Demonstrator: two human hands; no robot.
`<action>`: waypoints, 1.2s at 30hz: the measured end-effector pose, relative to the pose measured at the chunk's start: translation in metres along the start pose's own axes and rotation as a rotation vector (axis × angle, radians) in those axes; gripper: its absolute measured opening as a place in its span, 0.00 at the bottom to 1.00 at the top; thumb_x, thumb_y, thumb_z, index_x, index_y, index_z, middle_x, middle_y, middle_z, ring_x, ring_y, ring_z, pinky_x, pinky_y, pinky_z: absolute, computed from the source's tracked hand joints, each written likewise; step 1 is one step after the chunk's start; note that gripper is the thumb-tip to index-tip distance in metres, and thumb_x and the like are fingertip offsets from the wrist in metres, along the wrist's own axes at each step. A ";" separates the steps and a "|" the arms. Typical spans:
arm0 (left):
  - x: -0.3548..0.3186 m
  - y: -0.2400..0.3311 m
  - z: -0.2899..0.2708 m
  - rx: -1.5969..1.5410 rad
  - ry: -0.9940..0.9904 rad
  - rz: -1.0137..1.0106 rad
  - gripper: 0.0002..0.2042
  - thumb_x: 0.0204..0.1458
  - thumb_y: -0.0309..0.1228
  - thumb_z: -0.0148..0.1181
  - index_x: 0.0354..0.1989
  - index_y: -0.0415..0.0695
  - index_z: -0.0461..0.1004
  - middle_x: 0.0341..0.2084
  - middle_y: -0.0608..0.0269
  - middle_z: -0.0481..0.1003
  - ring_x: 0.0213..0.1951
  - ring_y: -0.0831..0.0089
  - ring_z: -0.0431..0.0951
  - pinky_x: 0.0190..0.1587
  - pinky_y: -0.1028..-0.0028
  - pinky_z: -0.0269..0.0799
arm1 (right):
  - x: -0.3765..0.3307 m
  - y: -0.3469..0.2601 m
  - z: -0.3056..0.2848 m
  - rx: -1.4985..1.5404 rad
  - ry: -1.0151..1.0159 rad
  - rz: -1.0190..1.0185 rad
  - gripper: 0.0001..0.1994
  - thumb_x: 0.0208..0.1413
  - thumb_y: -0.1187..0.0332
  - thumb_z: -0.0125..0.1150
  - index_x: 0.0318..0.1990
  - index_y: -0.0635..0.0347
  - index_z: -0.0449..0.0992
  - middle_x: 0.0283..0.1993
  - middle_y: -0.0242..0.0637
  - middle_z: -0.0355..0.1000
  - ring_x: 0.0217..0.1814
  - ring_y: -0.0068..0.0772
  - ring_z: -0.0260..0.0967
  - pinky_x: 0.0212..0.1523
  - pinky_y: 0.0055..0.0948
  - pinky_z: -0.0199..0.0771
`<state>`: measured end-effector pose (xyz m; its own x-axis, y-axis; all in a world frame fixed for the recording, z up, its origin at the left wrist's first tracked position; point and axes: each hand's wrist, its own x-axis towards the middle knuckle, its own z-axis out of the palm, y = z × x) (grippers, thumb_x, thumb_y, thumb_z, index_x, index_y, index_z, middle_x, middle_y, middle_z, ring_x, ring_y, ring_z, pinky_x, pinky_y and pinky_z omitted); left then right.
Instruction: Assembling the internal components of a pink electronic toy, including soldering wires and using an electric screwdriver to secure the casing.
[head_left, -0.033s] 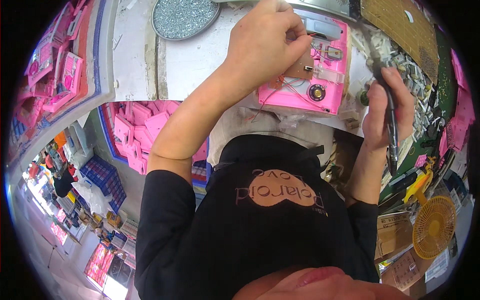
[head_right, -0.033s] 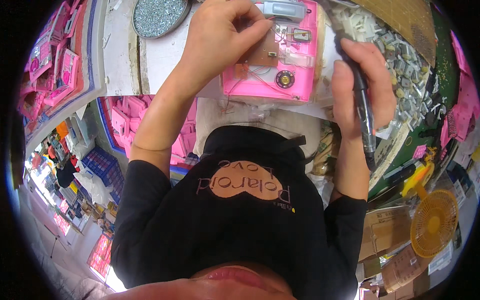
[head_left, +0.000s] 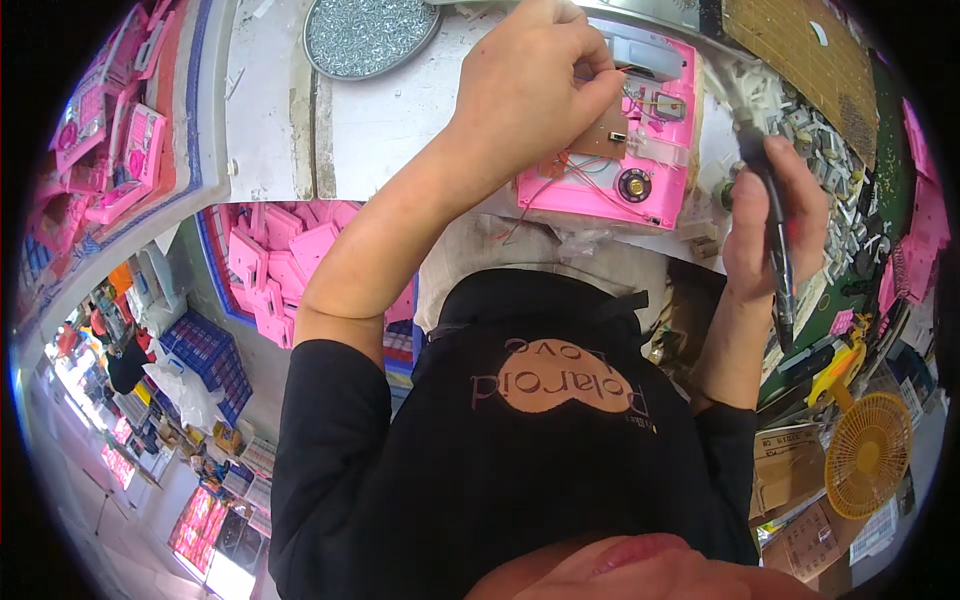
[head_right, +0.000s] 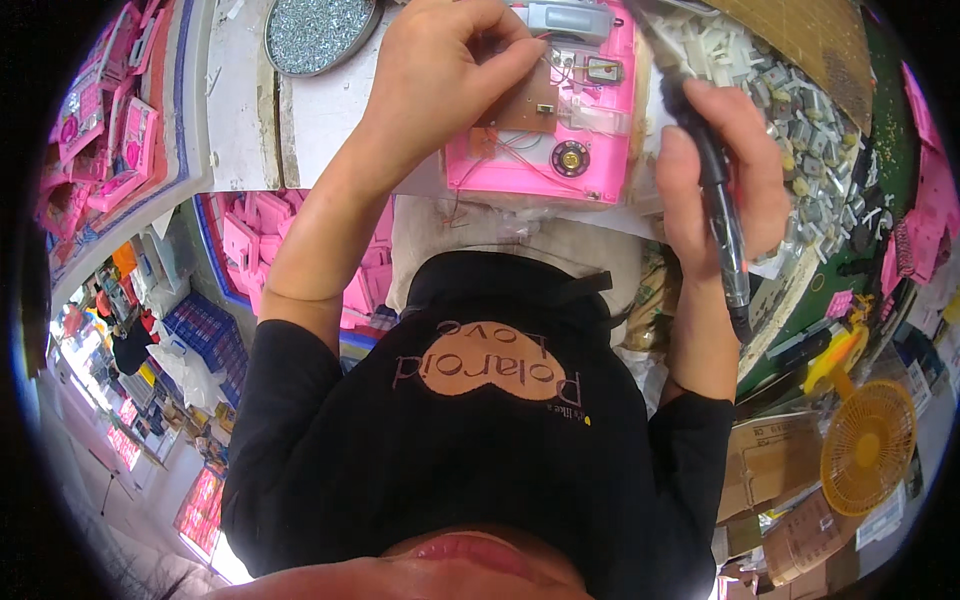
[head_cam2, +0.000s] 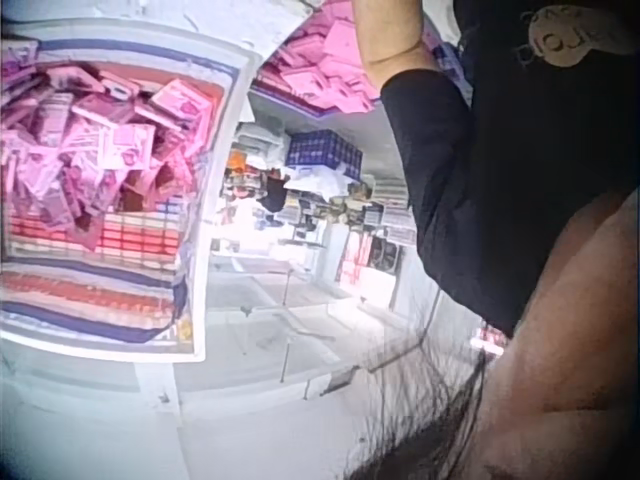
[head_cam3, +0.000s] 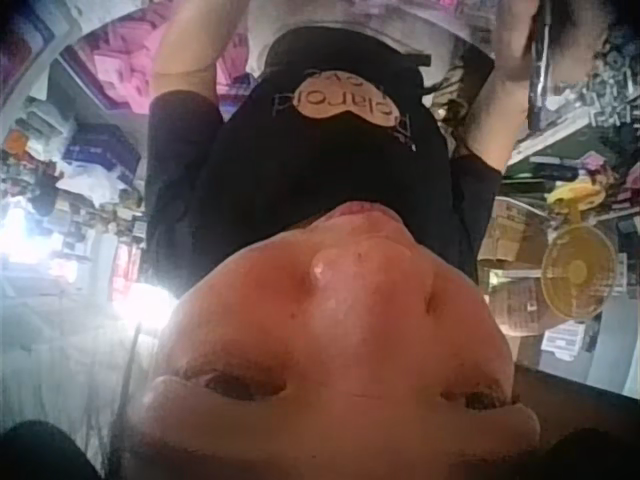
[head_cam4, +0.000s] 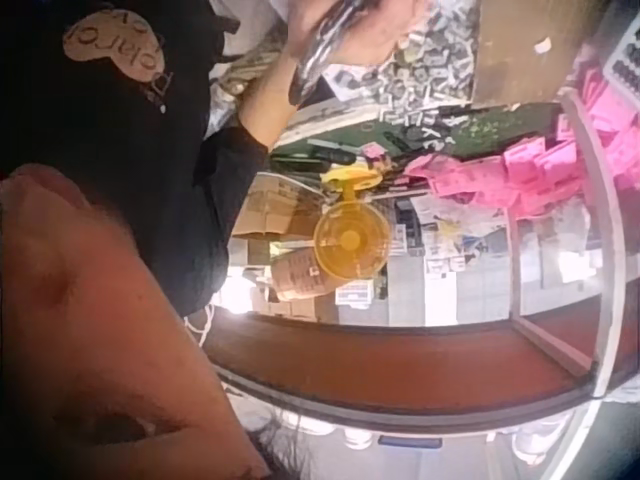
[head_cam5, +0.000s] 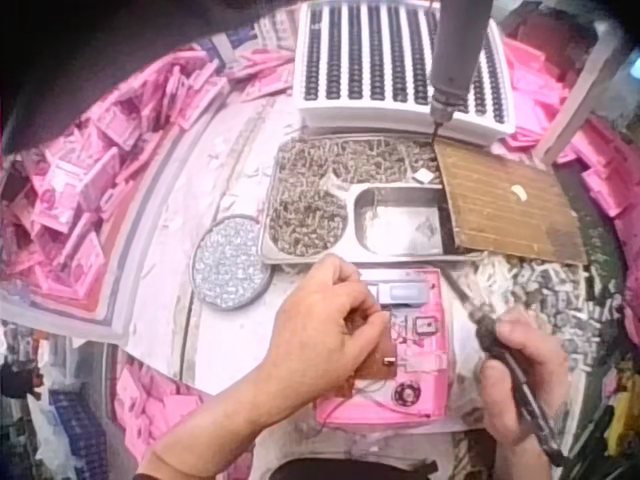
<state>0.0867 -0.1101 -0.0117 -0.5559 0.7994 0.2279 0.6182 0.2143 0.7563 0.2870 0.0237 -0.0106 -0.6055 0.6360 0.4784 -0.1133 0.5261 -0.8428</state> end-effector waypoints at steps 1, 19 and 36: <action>0.000 -0.001 0.001 0.000 0.009 0.011 0.08 0.47 0.29 0.68 0.24 0.39 0.76 0.31 0.54 0.72 0.34 0.56 0.76 0.37 0.63 0.72 | -0.001 -0.002 0.002 0.035 -0.011 0.007 0.13 0.54 0.75 0.68 0.47 0.69 0.80 0.46 0.47 0.78 0.47 0.36 0.75 0.53 0.31 0.74; 0.001 0.006 0.001 0.003 -0.001 -0.040 0.08 0.48 0.29 0.68 0.24 0.39 0.76 0.30 0.55 0.72 0.31 0.58 0.76 0.34 0.65 0.72 | 0.007 0.008 0.004 -0.150 -0.281 -0.323 0.14 0.48 0.78 0.69 0.44 0.65 0.79 0.35 0.42 0.82 0.29 0.34 0.76 0.49 0.41 0.77; 0.000 0.008 0.002 -0.002 -0.001 -0.082 0.08 0.49 0.29 0.67 0.24 0.38 0.76 0.30 0.55 0.72 0.31 0.60 0.76 0.35 0.65 0.73 | 0.012 0.010 0.004 -0.164 -0.328 -0.385 0.15 0.45 0.80 0.69 0.44 0.65 0.80 0.28 0.38 0.77 0.25 0.34 0.71 0.47 0.39 0.78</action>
<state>0.0926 -0.1070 -0.0074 -0.6039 0.7799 0.1642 0.5695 0.2781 0.7735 0.2756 0.0347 -0.0144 -0.7619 0.1831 0.6213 -0.2673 0.7849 -0.5590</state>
